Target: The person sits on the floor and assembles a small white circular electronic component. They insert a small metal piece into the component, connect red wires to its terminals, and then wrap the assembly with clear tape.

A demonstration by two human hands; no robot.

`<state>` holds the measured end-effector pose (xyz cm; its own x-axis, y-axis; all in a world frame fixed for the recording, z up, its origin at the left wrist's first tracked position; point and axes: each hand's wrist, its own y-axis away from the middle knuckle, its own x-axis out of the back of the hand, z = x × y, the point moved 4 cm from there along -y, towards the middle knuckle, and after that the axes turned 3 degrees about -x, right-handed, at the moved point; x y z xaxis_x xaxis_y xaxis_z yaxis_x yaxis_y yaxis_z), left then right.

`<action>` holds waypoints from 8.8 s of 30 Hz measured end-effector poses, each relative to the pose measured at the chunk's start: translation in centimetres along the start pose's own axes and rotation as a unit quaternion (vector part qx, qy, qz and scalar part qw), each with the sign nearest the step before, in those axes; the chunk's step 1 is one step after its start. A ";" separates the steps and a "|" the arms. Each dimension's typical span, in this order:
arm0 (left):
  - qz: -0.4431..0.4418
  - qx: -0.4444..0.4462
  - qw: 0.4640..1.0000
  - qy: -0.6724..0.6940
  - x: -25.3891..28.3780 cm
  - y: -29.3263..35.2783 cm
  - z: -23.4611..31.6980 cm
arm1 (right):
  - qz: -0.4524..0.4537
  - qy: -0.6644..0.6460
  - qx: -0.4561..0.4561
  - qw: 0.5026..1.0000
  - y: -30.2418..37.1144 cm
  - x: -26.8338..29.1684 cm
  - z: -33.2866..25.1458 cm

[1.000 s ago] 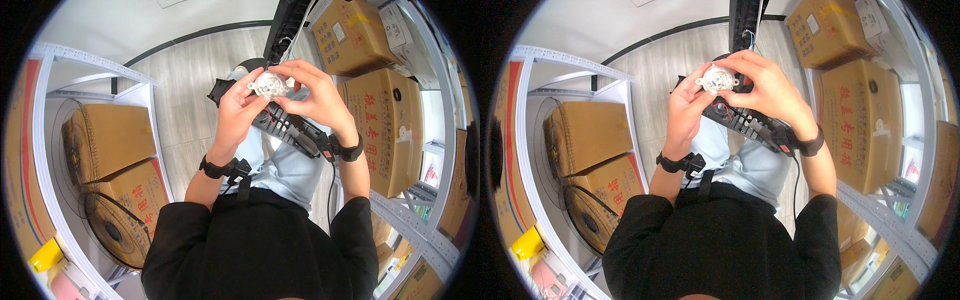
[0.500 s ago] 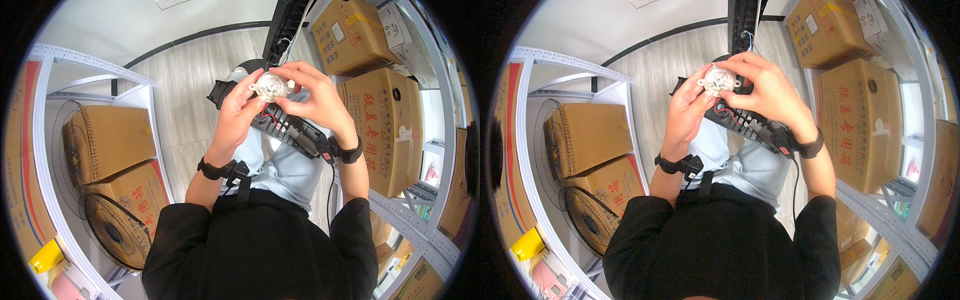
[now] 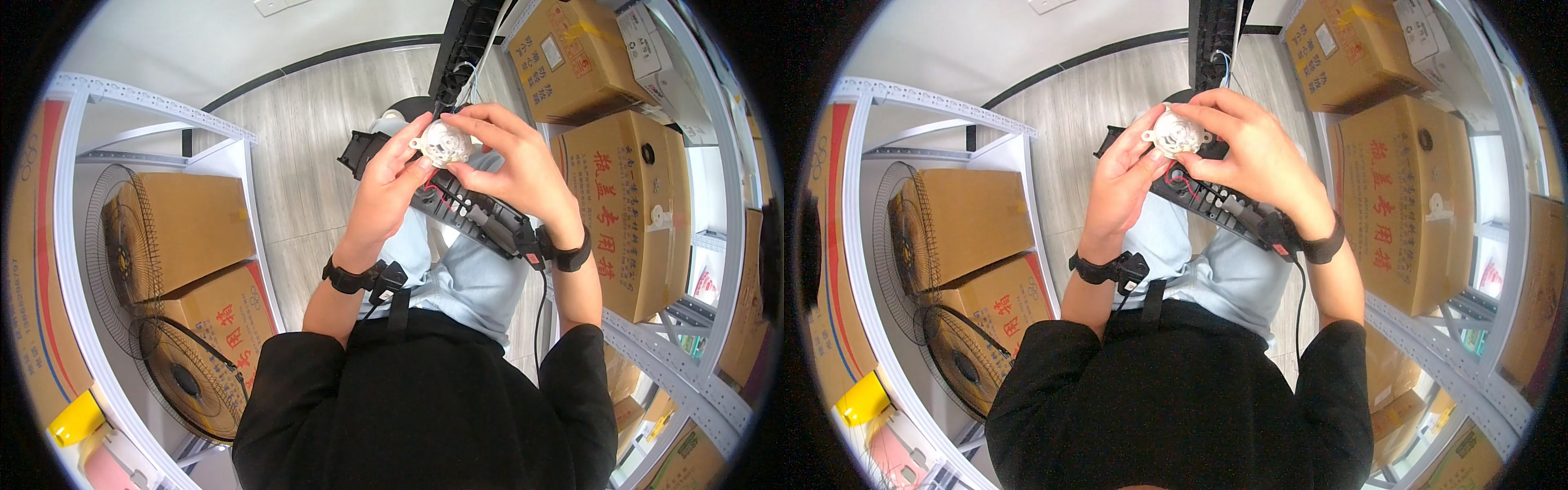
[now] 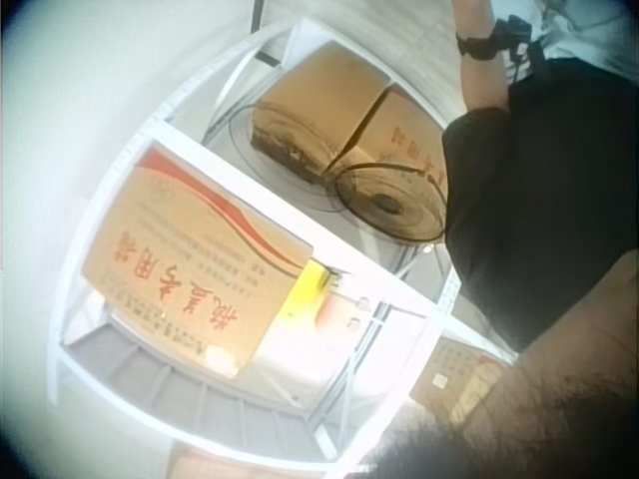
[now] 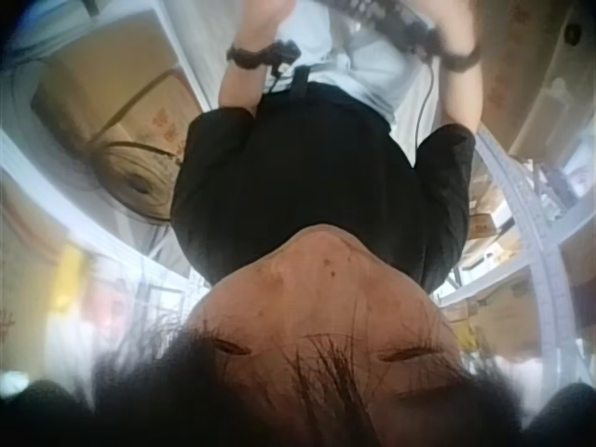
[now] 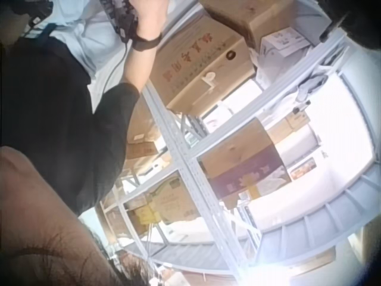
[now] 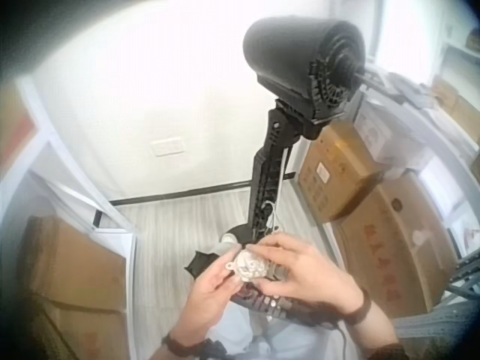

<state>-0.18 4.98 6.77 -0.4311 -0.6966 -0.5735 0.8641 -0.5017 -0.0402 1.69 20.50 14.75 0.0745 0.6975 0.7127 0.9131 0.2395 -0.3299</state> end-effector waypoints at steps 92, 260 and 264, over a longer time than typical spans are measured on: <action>0.020 -0.027 0.999 0.009 -0.2 0.2 1.3 | 0.034 0.001 -0.001 0.999 0.5 -0.2 -1.3; 0.139 -0.065 0.987 0.054 -0.1 0.3 1.1 | 0.166 0.019 0.033 0.985 1.2 -2.7 -1.6; 0.154 -0.047 0.984 0.082 -0.2 0.2 1.0 | 0.142 -0.057 -0.058 0.987 1.4 -3.2 -1.0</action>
<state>-0.18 4.45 7.69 -0.1046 -0.7114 -0.6949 0.9708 -0.2249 0.0840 3.12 17.93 12.68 0.2944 0.7979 0.5261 0.9021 -0.0503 -0.4286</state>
